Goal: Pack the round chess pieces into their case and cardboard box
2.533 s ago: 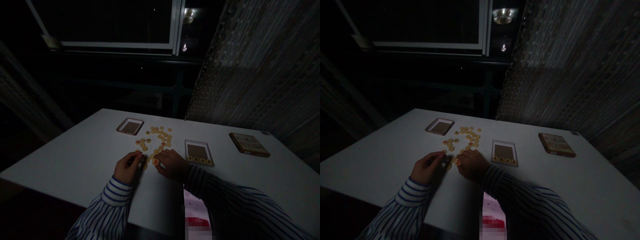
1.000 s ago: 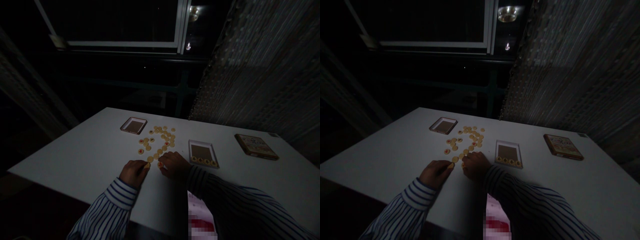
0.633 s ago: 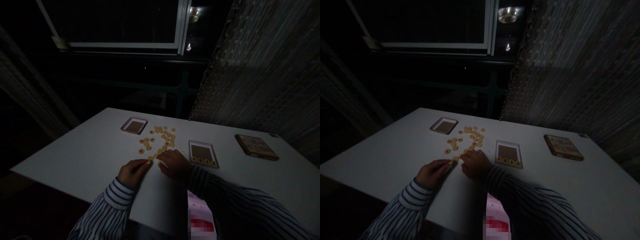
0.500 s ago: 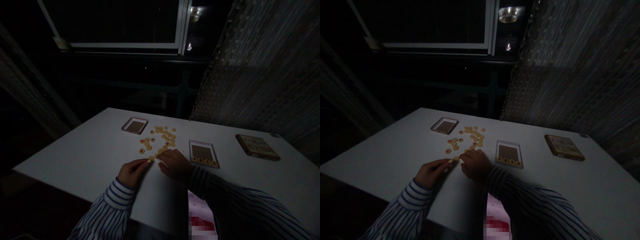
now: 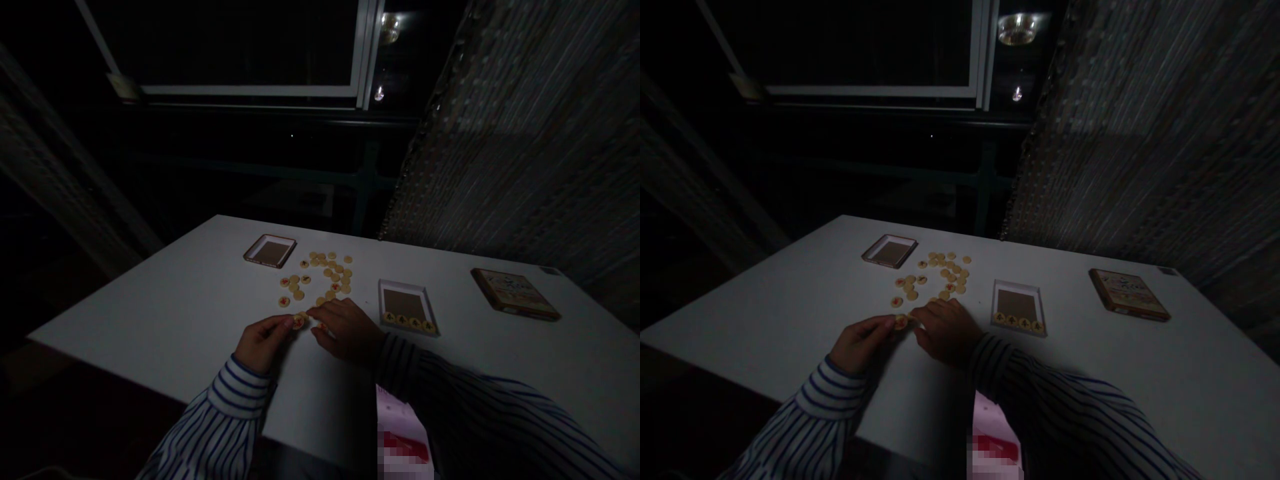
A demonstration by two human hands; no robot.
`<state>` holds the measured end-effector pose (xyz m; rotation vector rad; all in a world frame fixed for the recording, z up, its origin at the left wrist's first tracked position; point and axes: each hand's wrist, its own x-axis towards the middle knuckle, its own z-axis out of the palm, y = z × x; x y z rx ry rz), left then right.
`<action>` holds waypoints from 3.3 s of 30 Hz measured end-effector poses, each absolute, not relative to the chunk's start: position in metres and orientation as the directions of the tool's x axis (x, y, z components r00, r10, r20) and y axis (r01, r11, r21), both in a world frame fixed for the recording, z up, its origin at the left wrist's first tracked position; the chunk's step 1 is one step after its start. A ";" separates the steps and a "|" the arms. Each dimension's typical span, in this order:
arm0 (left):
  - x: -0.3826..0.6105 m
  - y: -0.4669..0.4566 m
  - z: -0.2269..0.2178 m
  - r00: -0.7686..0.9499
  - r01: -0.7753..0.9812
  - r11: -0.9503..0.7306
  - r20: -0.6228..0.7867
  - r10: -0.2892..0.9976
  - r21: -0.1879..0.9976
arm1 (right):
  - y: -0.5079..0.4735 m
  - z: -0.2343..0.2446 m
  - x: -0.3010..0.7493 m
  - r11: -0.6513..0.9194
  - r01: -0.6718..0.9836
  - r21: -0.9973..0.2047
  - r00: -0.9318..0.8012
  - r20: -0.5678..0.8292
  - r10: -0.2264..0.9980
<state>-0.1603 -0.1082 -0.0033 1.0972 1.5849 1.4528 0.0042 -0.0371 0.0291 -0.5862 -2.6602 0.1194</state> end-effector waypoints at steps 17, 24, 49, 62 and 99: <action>-0.149 -0.109 -0.003 -0.355 -0.028 -0.003 -0.007 0.935 1.000 | -0.040 0.029 0.000 0.927 0.321 -0.194 -0.835 0.404 0.374; -0.154 -0.110 -0.003 -0.295 0.000 0.018 -0.017 0.955 1.000 | -0.039 0.029 0.000 0.927 0.324 -0.188 -0.837 0.400 0.373; -0.170 -0.106 -0.012 -0.275 0.451 0.192 -0.069 0.959 0.872 | -0.016 0.028 0.031 0.851 0.506 -0.141 -0.784 0.337 0.521; -0.169 -0.106 -0.008 -0.282 0.632 0.174 0.015 0.959 0.755 | -0.013 0.027 0.039 0.831 0.536 -0.149 -0.781 0.287 0.555; -0.198 -0.060 -0.008 -0.108 0.836 -0.221 0.544 0.832 0.503 | 0.011 0.038 -0.008 0.877 0.436 -0.200 -0.824 0.304 0.479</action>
